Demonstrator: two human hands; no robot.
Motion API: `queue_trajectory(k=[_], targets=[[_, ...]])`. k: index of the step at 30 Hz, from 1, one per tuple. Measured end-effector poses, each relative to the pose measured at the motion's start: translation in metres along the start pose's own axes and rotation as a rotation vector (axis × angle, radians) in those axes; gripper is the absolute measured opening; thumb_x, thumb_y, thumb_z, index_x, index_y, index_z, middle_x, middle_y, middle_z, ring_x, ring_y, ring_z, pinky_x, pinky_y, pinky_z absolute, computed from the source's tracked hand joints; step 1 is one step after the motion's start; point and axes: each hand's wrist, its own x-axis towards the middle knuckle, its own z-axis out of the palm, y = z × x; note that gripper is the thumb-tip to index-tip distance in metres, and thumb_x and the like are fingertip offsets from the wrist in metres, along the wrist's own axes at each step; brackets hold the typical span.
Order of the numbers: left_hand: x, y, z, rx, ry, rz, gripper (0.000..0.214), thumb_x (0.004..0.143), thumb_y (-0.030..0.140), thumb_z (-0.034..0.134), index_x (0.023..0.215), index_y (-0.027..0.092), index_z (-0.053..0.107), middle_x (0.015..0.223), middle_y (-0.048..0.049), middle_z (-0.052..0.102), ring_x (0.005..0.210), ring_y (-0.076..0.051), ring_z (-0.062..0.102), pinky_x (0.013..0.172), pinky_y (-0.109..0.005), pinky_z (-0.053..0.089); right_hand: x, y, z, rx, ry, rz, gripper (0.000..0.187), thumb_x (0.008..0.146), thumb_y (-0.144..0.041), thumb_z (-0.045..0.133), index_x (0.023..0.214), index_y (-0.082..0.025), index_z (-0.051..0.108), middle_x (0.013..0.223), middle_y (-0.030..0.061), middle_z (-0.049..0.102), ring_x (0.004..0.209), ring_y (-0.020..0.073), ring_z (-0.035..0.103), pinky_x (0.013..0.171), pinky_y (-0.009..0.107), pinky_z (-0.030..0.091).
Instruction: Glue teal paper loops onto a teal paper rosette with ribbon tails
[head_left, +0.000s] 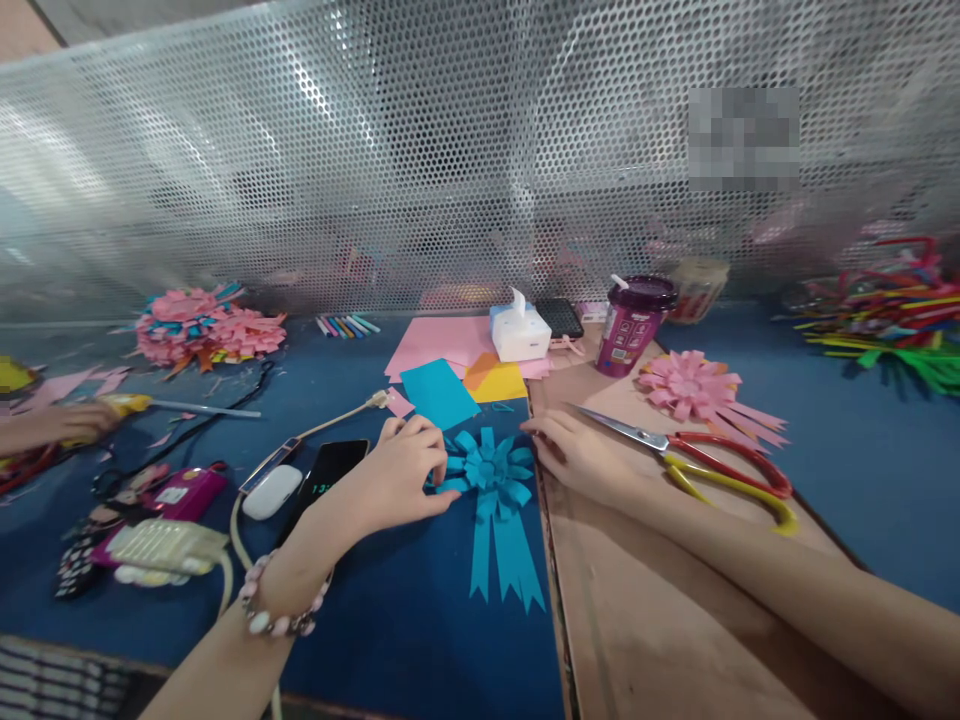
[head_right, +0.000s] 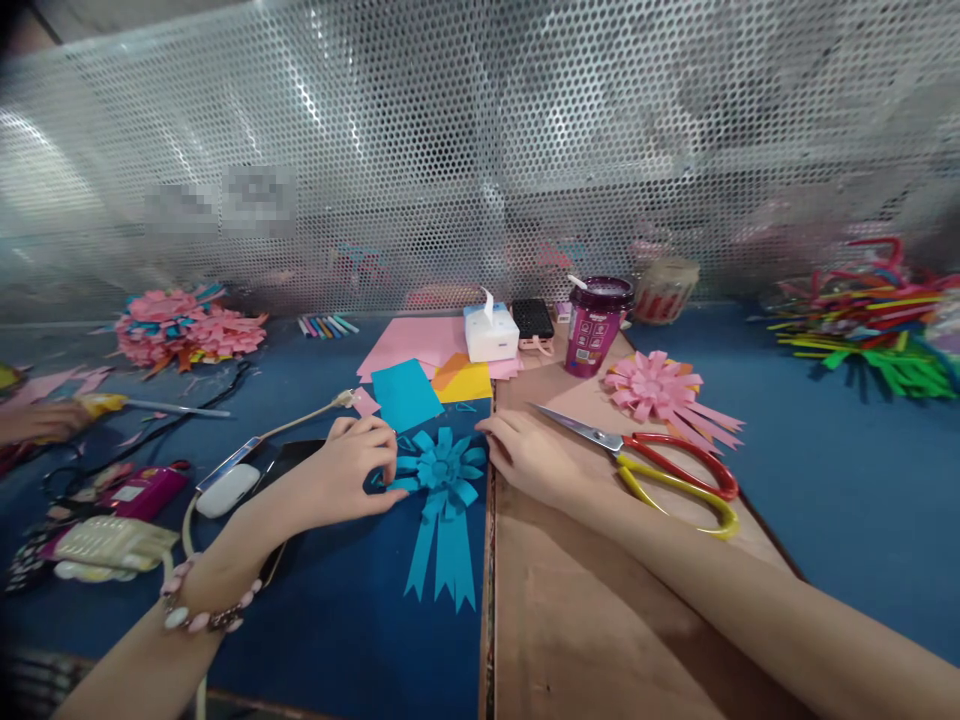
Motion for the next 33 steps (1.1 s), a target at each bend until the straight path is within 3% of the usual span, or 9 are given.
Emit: queue_trajectory(k=[7,14,17,21,26,33], targets=[[0.0,0.0,0.004,0.008,0.002,0.019,0.026,0.08,0.041,0.063,0.068,0.018,0.058,0.086,-0.0015,0.059,0.099,-0.023,0.048,0.085,-0.039,0.028,0.0,-0.002,-0.001,0.0,0.016,-0.015,0.025,0.089,-0.014,0.044,0.111,-0.02,0.056,0.106,0.0097,0.062,0.099,0.0228,0.06,0.084,0.039,0.051],[0.005,-0.002,0.006,0.018,0.078,-0.051,0.036,0.084,0.054,0.053,0.08,0.019,0.058,0.091,-0.0028,0.06,0.097,-0.022,0.05,0.088,-0.039,0.029,-0.001,-0.002,-0.003,0.035,0.027,-0.013,0.024,0.091,-0.016,0.043,0.111,-0.02,0.055,0.106,0.0099,0.062,0.098,0.0224,0.059,0.084,0.04,0.051],[0.009,-0.007,0.012,0.042,0.153,-0.091,0.027,0.093,0.042,0.044,0.104,0.022,0.058,0.108,-0.0044,0.061,0.106,-0.022,0.049,0.093,-0.04,0.027,-0.001,-0.004,-0.004,0.06,0.051,-0.031,0.024,0.09,-0.017,0.044,0.11,-0.02,0.056,0.104,0.01,0.062,0.097,0.0224,0.059,0.082,0.039,0.051],[0.016,-0.015,0.022,0.071,0.138,-0.091,0.031,0.098,0.028,0.037,0.125,0.026,0.052,0.118,-0.0047,0.06,0.11,-0.022,0.049,0.094,-0.039,0.029,0.001,-0.008,-0.009,0.097,0.03,-0.099,0.023,0.089,-0.019,0.047,0.109,-0.021,0.057,0.103,0.0093,0.064,0.098,0.0232,0.058,0.084,0.04,0.05],[0.027,-0.023,0.029,0.045,0.116,-0.028,0.031,0.097,0.024,0.039,0.123,0.029,0.056,0.118,-0.003,0.061,0.108,-0.02,0.05,0.094,-0.038,0.029,0.003,-0.013,-0.014,0.125,-0.033,-0.146,0.024,0.087,-0.021,0.051,0.11,-0.022,0.057,0.105,0.0084,0.064,0.102,0.0233,0.057,0.089,0.042,0.048],[0.032,-0.031,0.037,0.047,0.063,0.009,0.036,0.093,0.012,0.041,0.117,0.028,0.061,0.113,-0.005,0.064,0.105,-0.021,0.052,0.092,-0.04,0.028,0.003,-0.009,-0.011,0.181,-0.028,-0.184,0.022,0.086,-0.019,0.052,0.106,-0.023,0.06,0.1,0.0075,0.064,0.095,0.0208,0.059,0.084,0.039,0.049]])
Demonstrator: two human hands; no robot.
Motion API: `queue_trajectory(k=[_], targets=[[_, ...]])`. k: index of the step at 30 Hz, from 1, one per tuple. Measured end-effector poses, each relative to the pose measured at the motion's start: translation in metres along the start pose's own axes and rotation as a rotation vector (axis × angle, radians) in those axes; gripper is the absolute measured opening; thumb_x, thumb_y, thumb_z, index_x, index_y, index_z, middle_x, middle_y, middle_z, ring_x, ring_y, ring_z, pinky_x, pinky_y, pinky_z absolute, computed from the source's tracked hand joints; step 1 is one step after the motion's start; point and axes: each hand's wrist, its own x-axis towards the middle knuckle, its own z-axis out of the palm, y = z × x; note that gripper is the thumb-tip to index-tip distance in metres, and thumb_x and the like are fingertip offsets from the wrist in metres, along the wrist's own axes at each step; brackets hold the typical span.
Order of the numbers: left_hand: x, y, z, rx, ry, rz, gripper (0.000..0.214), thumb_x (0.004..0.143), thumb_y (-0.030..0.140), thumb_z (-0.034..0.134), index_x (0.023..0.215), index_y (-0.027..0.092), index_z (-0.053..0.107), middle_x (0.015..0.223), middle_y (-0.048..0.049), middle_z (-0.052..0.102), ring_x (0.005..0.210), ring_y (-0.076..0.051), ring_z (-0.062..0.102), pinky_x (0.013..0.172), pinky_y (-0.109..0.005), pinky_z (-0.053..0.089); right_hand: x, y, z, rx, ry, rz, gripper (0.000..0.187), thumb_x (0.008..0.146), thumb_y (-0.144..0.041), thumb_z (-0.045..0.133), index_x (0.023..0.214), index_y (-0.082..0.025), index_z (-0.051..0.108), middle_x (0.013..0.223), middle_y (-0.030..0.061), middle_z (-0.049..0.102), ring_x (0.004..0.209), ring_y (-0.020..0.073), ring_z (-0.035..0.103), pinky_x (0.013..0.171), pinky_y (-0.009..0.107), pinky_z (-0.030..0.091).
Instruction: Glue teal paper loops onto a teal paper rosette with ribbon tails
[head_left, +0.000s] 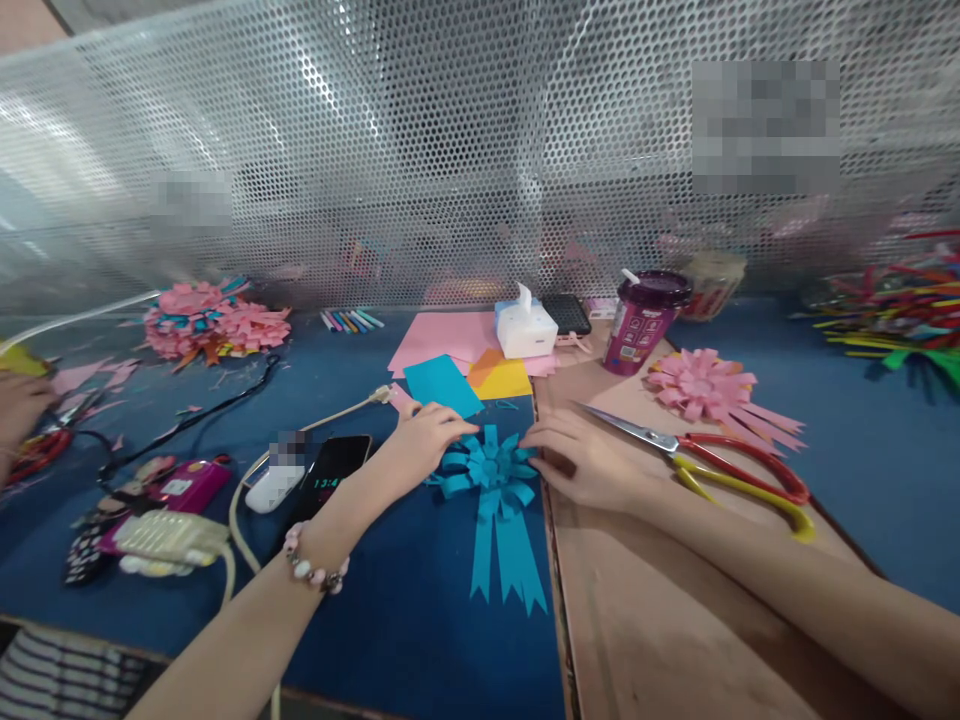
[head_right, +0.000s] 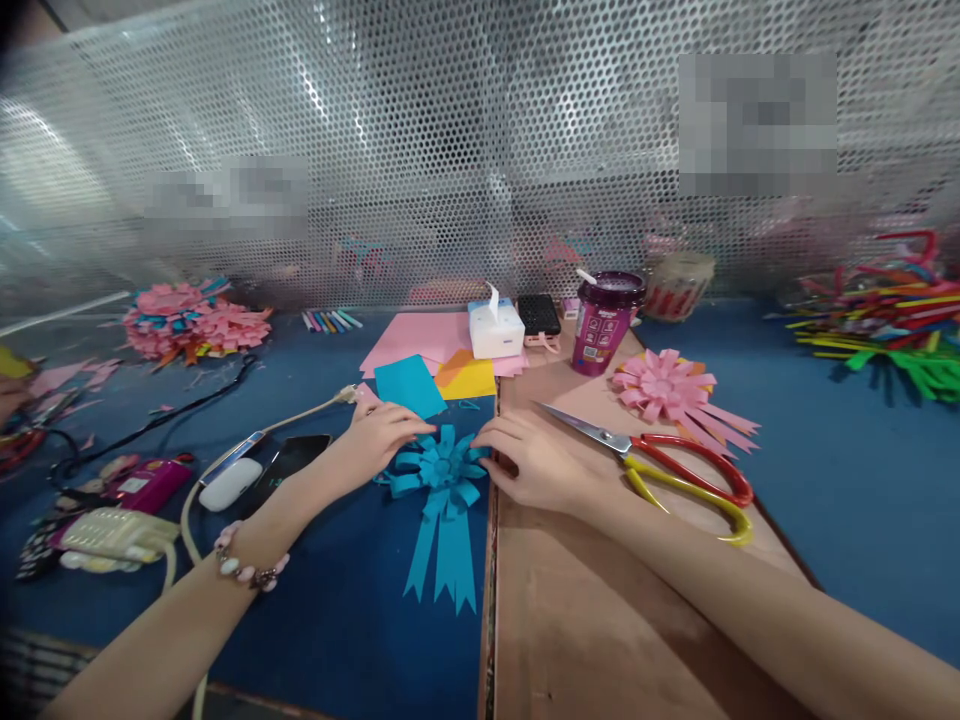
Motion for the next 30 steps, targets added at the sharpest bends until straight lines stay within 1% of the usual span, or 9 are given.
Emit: queue_trajectory(k=[7,10,15,21,23,27,30], targets=[[0.002,0.007,-0.008,-0.021,-0.03,-0.034,0.035,0.092,0.01,0.04,0.112,0.026,0.064,0.11,-0.0045,0.066,0.103,-0.021,0.054,0.092,-0.04,0.027,0.0,0.002,0.001,0.0,-0.025,0.002,0.02,0.088,-0.016,0.049,0.102,-0.022,0.061,0.101,0.0073,0.064,0.096,0.0196,0.058,0.085,0.038,0.048],[0.002,0.007,-0.007,-0.032,-0.031,-0.034,0.035,0.093,0.01,0.04,0.113,0.027,0.064,0.111,-0.0038,0.065,0.103,-0.021,0.053,0.092,-0.04,0.027,0.0,0.003,0.003,0.003,-0.017,-0.005,0.019,0.088,-0.016,0.049,0.101,-0.022,0.062,0.101,0.0073,0.064,0.096,0.0194,0.059,0.084,0.038,0.049],[-0.001,0.004,-0.004,-0.018,-0.008,-0.015,0.035,0.093,0.011,0.04,0.115,0.027,0.062,0.113,-0.004,0.064,0.105,-0.021,0.053,0.094,-0.042,0.026,0.0,0.003,0.002,-0.005,-0.042,-0.003,0.02,0.088,-0.017,0.049,0.103,-0.022,0.061,0.102,0.0075,0.063,0.096,0.0201,0.058,0.085,0.039,0.048],[-0.006,0.008,-0.005,-0.016,0.015,-0.016,0.035,0.096,0.015,0.038,0.124,0.027,0.055,0.116,-0.0048,0.062,0.104,-0.02,0.054,0.097,-0.042,0.026,-0.001,-0.006,-0.007,0.026,-0.026,-0.027,0.025,0.085,-0.018,0.052,0.11,-0.02,0.057,0.111,0.0111,0.056,0.104,0.0216,0.053,0.09,0.039,0.046],[-0.007,0.008,-0.004,-0.022,0.03,-0.018,0.034,0.096,0.017,0.039,0.124,0.028,0.055,0.117,-0.0044,0.062,0.104,-0.02,0.054,0.098,-0.042,0.025,-0.002,-0.008,-0.008,0.002,-0.013,-0.035,0.023,0.084,-0.02,0.054,0.107,-0.02,0.057,0.111,0.0118,0.054,0.103,0.0224,0.051,0.087,0.04,0.046],[-0.007,0.005,0.001,-0.043,0.047,-0.016,0.032,0.095,0.018,0.042,0.121,0.028,0.057,0.118,-0.0042,0.062,0.107,-0.02,0.053,0.098,-0.041,0.025,-0.004,-0.007,-0.006,-0.068,-0.02,-0.041,0.01,0.083,-0.024,0.058,0.091,-0.017,0.058,0.099,0.0106,0.052,0.091,0.021,0.049,0.077,0.037,0.045],[-0.006,0.003,0.003,-0.058,0.047,0.004,0.032,0.094,0.017,0.044,0.121,0.028,0.057,0.119,-0.004,0.061,0.11,-0.02,0.053,0.098,-0.041,0.024,-0.003,-0.008,-0.005,-0.098,-0.034,-0.052,0.008,0.083,-0.024,0.057,0.083,-0.016,0.056,0.096,0.0098,0.051,0.087,0.0199,0.047,0.075,0.036,0.043]])
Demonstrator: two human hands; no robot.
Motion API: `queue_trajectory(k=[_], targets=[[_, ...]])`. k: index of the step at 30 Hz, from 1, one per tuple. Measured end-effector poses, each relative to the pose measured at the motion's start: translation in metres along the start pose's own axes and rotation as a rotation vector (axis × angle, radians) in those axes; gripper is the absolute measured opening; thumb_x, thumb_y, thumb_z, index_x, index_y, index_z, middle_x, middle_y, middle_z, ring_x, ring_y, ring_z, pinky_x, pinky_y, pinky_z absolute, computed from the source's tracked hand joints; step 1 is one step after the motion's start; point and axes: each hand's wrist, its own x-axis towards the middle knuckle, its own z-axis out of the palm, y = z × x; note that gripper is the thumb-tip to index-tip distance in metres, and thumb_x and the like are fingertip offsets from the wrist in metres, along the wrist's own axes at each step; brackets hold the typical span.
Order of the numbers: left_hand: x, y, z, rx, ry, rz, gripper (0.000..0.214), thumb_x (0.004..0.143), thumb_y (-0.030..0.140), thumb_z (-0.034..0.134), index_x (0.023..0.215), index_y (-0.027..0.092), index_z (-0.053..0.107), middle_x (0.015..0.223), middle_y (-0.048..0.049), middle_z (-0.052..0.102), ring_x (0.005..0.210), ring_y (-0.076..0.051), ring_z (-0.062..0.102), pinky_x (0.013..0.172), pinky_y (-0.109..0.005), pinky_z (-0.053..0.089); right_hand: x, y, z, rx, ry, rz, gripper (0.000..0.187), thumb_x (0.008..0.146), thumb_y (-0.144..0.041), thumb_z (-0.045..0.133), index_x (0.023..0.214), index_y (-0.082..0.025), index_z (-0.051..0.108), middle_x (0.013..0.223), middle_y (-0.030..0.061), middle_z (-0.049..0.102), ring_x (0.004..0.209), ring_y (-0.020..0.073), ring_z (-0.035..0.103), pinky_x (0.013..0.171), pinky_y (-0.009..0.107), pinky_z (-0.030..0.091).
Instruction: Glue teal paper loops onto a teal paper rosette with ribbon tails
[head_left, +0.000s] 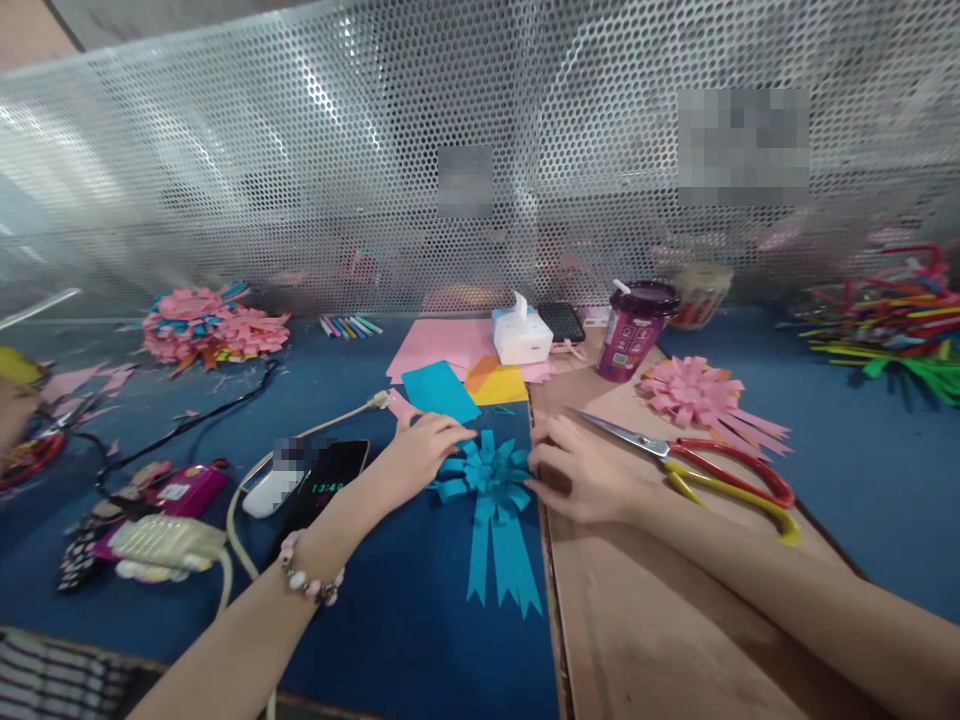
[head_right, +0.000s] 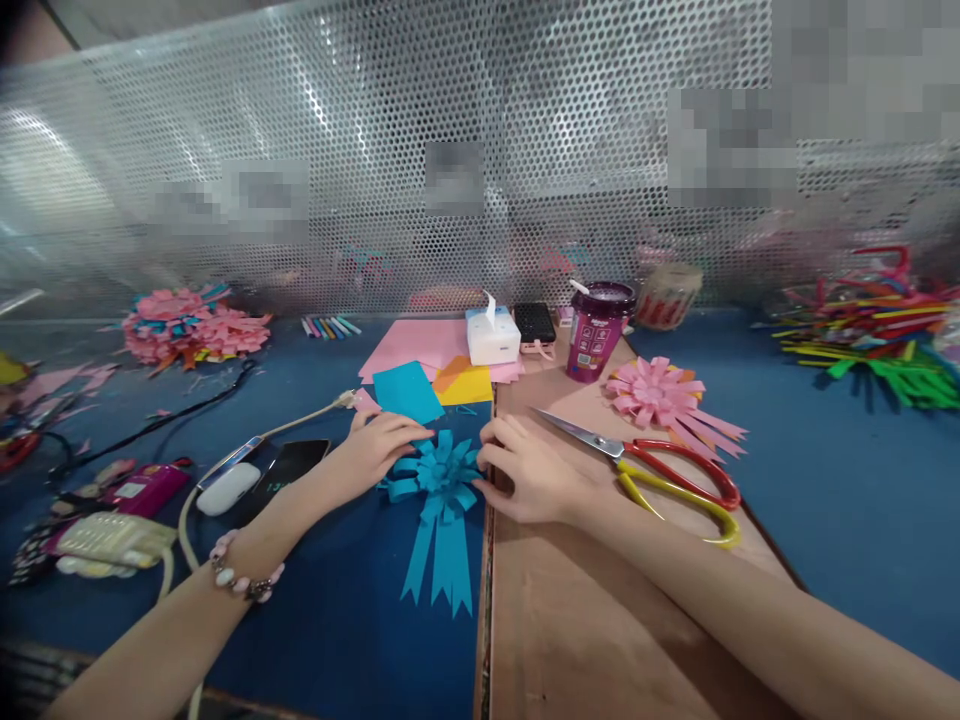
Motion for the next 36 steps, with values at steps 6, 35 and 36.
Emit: queue_trajectory(k=[6,35,36], targets=[[0.0006,0.0009,-0.0008,-0.01,0.008,-0.007,0.03,0.094,0.016,0.044,0.118,0.028,0.058,0.118,-0.004,0.062,0.108,-0.02,0.053,0.097,-0.043,0.023,0.0011,-0.0016,-0.0005,-0.03,-0.024,-0.01,0.011,0.084,-0.026,0.057,0.086,-0.016,0.059,0.095,0.0099,0.05,0.087,0.0199,0.046,0.075,0.035,0.042],[-0.0006,0.0035,-0.0046,0.041,0.014,-0.019,0.028,0.095,0.018,0.042,0.112,0.027,0.062,0.11,-0.0029,0.065,0.107,-0.02,0.055,0.105,-0.049,0.015,-0.001,0.0004,0.0028,-0.054,0.013,-0.007,0.013,0.085,-0.028,0.057,0.088,-0.016,0.062,0.092,0.0091,0.052,0.083,0.0191,0.049,0.073,0.035,0.043],[-0.0009,0.002,-0.0056,0.051,0.019,-0.024,0.027,0.095,0.019,0.043,0.112,0.027,0.062,0.11,-0.0032,0.065,0.106,-0.02,0.056,0.105,-0.05,0.015,-0.001,0.0004,0.0027,-0.049,0.014,-0.007,0.013,0.085,-0.028,0.057,0.089,-0.016,0.062,0.092,0.009,0.052,0.083,0.0191,0.049,0.073,0.035,0.043]])
